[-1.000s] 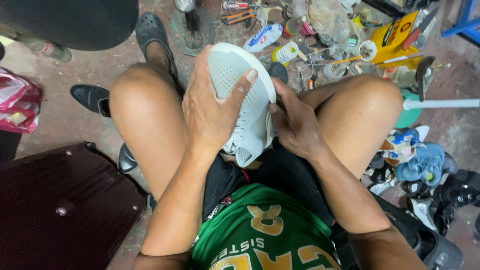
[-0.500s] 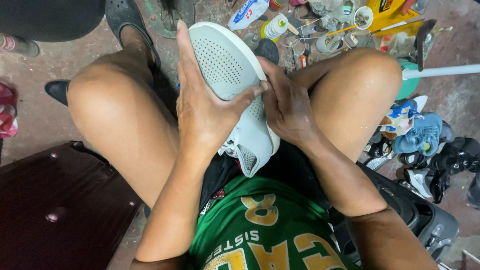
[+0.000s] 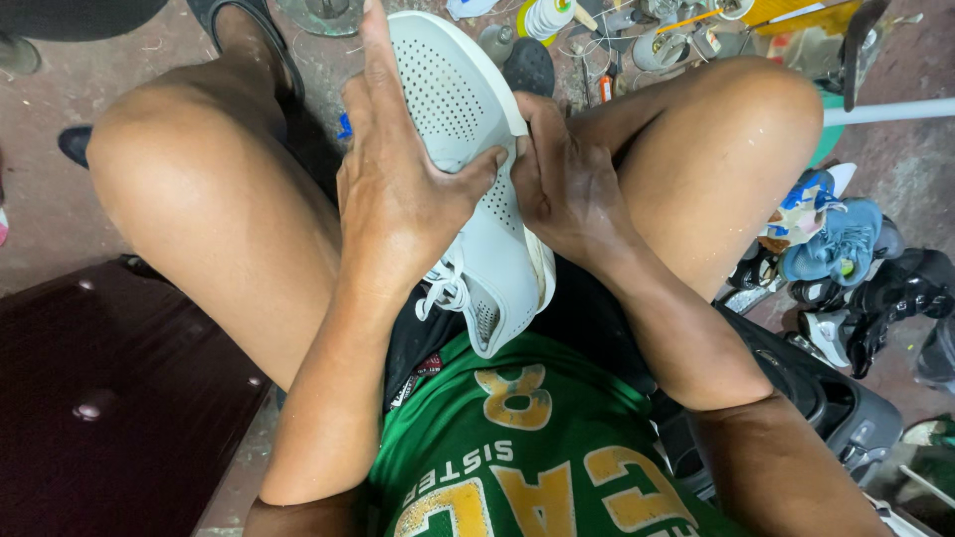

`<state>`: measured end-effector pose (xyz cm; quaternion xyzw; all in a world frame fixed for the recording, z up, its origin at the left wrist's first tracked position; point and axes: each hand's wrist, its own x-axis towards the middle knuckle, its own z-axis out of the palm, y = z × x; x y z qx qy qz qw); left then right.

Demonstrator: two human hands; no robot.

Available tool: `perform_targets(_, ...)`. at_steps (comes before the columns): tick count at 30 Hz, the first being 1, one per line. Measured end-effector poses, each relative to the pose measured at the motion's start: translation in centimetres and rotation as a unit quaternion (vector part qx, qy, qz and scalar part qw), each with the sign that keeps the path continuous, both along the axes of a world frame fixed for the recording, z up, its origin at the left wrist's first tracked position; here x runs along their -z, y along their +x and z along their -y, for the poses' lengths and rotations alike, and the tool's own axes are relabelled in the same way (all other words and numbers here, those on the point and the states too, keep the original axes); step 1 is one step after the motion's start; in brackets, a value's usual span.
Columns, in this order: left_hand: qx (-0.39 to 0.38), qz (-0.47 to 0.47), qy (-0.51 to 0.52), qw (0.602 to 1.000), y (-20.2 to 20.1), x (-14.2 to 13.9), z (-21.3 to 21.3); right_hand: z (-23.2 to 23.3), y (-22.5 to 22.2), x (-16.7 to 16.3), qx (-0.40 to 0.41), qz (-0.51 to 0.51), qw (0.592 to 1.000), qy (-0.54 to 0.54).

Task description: The person uses a pointed awl to work along the sole edge of a white sneaker, then wipes the shoe with a cloth. The person repeatedly pokes and scrapes the midsole area and finishes by wiping the upper and sole.

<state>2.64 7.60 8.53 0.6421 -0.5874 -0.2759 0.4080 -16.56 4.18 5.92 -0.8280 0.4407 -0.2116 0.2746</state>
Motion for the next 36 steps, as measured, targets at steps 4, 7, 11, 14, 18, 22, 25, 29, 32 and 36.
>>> perform_targets(4, 0.006, -0.006, 0.017, 1.0, 0.3, 0.0, -0.2, -0.2, 0.1, 0.0, -0.008, -0.004, 1.0, -0.016)
perform_targets(7, 0.009, -0.003, 0.005, 1.0, 0.4, 0.2, -0.3, -0.2, 0.2, -0.1, -0.012, 0.012, 1.0, -0.023)
perform_targets(11, 0.016, 0.01, 0.023, 1.0, 0.8, 0.6, -0.2, -0.2, 0.4, -0.2, -0.017, 0.014, 0.999, -0.026)
perform_targets(14, 0.023, 0.012, 0.03, 0.999, 1.1, 0.8, -0.1, -0.4, 0.5, -0.3, -0.022, 0.021, 0.999, -0.022)
perform_targets(18, 0.024, 0.004, 0.012, 1.0, 1.4, 0.9, -0.3, -0.6, 0.2, -0.5, -0.03, 0.048, 0.998, -0.031)
perform_targets(22, 0.023, 0.004, -0.005, 1.0, 1.6, 0.9, -0.5, -0.1, 0.0, -1.0, -0.032, 0.054, 0.997, 0.039)
perform_targets(25, 0.023, 0.007, -0.003, 1.0, 1.6, 1.0, -0.6, 0.3, -0.1, -1.0, -0.053, 0.069, 0.994, 0.064)
perform_targets(29, 0.036, 0.004, 0.0, 0.999, 1.2, 1.0, -0.6, 0.2, -0.6, -0.6, -0.063, 0.036, 0.997, 0.004)
perform_targets(32, 0.036, 0.024, 0.037, 0.998, 0.9, 0.9, -0.7, -0.3, -0.9, -0.1, -0.043, -0.036, 0.998, -0.026)
perform_targets(36, 0.044, 0.032, 0.024, 0.998, 0.6, 0.8, -0.7, -0.8, -0.8, 0.2, -0.017, -0.096, 0.994, -0.039)
